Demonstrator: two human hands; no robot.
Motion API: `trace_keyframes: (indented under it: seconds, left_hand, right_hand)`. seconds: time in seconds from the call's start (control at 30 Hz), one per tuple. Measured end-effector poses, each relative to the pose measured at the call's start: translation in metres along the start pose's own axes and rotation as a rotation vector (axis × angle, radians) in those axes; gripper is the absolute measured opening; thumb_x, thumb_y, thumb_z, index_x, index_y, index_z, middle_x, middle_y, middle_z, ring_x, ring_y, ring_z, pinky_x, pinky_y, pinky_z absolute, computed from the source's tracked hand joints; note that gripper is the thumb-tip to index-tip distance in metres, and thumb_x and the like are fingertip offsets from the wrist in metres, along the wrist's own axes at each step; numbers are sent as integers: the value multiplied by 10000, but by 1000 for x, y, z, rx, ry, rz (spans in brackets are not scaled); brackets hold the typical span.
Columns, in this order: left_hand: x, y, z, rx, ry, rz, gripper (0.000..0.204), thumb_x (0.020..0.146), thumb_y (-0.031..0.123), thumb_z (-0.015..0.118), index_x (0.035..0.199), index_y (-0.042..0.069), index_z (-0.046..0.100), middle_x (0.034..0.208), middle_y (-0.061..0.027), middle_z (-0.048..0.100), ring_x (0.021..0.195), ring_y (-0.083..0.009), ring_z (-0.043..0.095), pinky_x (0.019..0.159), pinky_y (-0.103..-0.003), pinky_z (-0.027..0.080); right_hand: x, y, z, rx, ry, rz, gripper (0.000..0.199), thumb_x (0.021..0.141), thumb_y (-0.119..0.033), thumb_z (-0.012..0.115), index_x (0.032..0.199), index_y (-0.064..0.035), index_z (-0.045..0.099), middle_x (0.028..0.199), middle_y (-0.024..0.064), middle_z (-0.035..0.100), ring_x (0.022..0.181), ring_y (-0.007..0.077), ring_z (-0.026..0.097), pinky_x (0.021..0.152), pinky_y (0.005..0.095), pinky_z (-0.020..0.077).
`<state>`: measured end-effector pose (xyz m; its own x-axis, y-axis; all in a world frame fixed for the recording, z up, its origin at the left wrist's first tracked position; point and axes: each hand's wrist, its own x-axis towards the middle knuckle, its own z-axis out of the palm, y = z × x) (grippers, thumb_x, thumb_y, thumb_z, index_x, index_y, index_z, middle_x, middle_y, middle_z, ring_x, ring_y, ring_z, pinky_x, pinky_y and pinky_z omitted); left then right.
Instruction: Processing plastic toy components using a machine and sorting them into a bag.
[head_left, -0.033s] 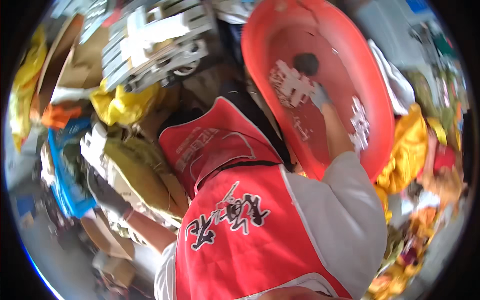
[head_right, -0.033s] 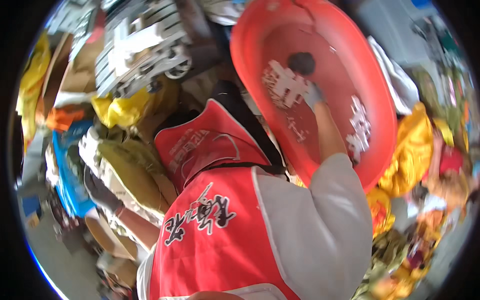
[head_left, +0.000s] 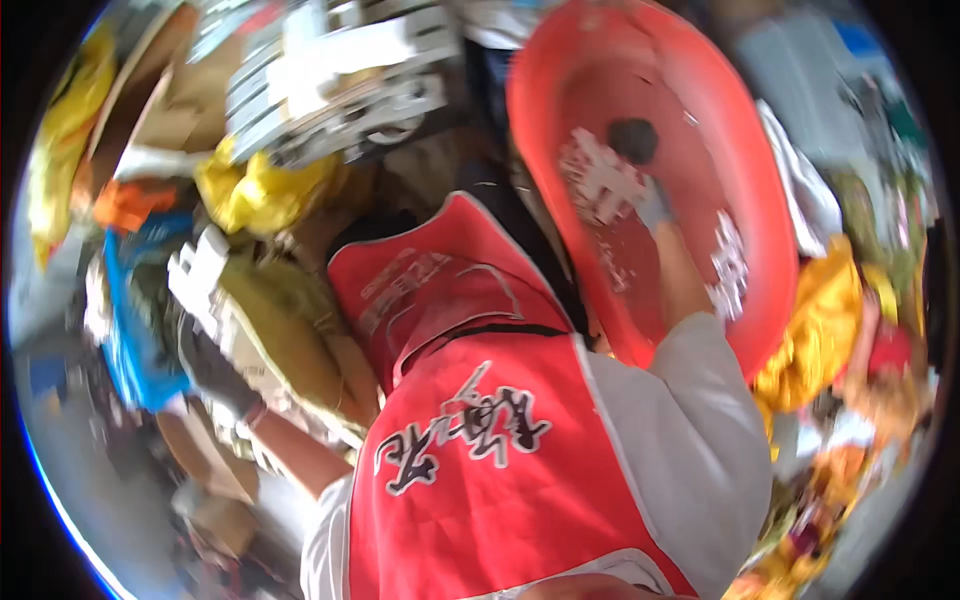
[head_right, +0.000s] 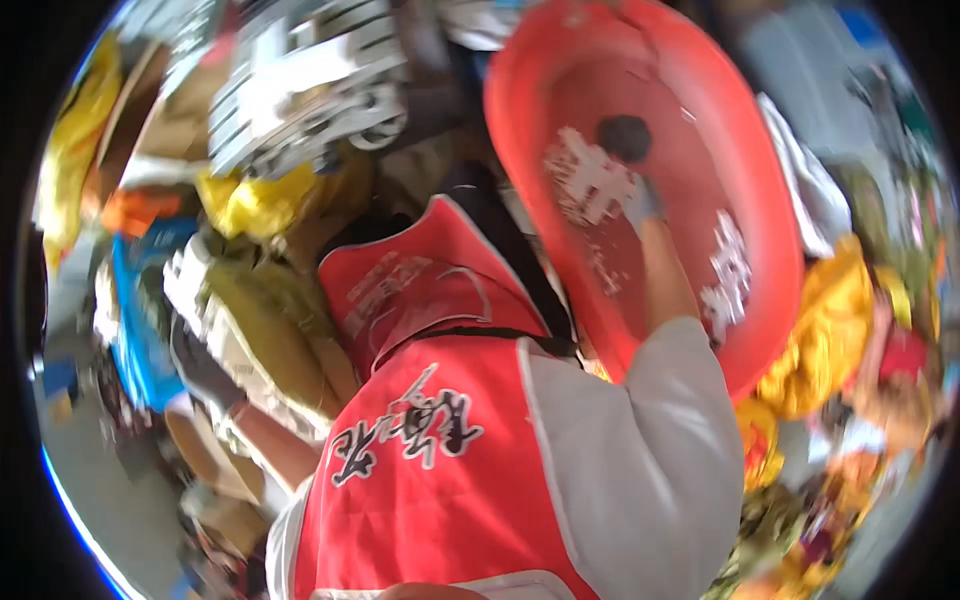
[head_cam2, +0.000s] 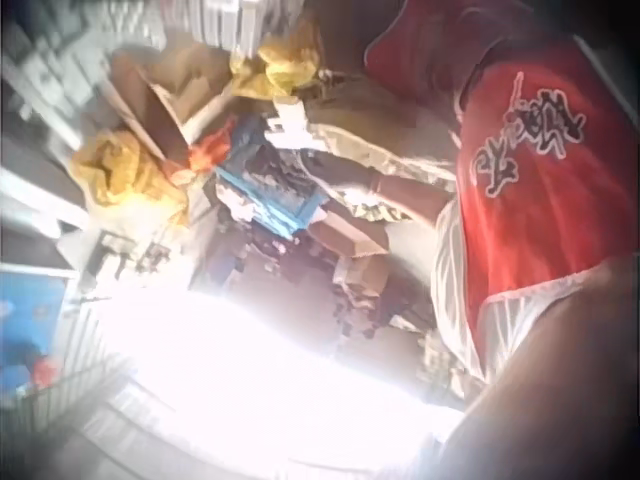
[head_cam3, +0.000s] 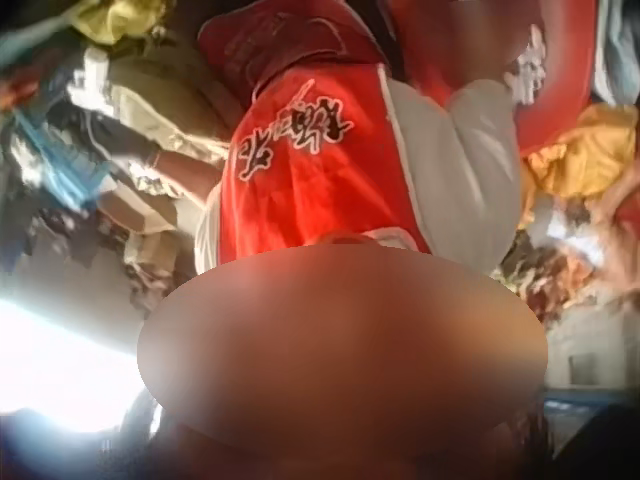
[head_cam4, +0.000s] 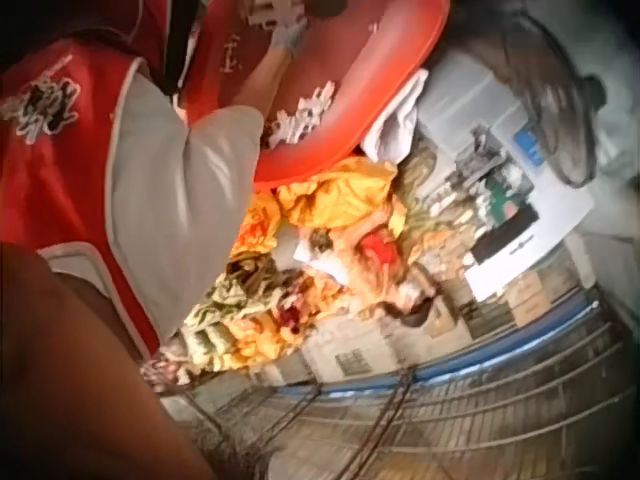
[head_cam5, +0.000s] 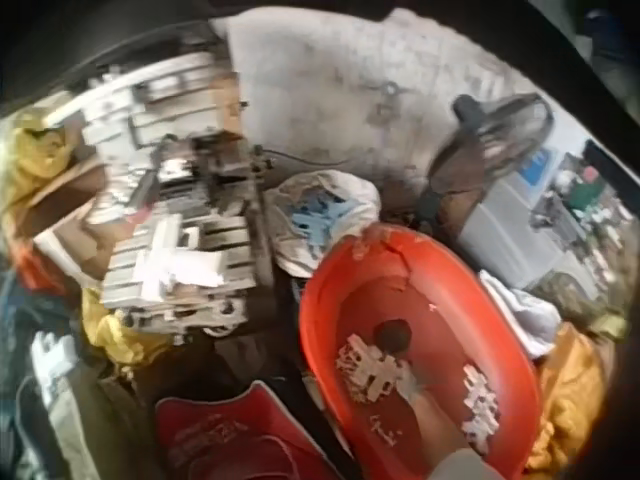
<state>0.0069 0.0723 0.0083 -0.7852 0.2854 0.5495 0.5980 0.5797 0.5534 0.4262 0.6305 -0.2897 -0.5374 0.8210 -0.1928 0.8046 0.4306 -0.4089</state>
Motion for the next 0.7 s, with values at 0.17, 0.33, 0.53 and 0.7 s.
trace_keyframes:
  seconds: [0.17,0.33,0.53,0.7]
  left_hand:
    - [-17,2,-33,23,125,-228,263,894,40,578,1154,25,612,1115,-37,648,987,-104,572,878,-249,448]
    - [-70,21,-108,249,209,-407,268,895,106,604,1152,32,616,1147,-42,636,1016,-107,573,898,-262,450]
    - [-84,-17,-107,596,127,-236,250,865,170,615,1085,53,632,1145,-127,620,1069,-299,569,949,-381,430]
    - [-18,7,-49,441,83,-48,239,877,128,613,1096,35,631,1104,-126,649,1025,-284,614,898,-360,469]
  right_hand:
    - [16,106,47,1357,-289,327,476,966,-381,400,1302,-58,495,1100,89,620,914,216,607,776,358,499]
    - [9,79,90,1089,9,712,476,969,-333,413,1365,-70,428,1308,96,503,1147,239,528,943,390,443]
    - [10,176,112,1541,-247,720,409,946,-230,436,1329,-90,459,1138,56,564,986,203,574,796,349,495]
    - [-69,87,62,1106,-255,318,409,867,-99,585,1263,-92,486,919,-10,555,782,98,522,668,259,455]
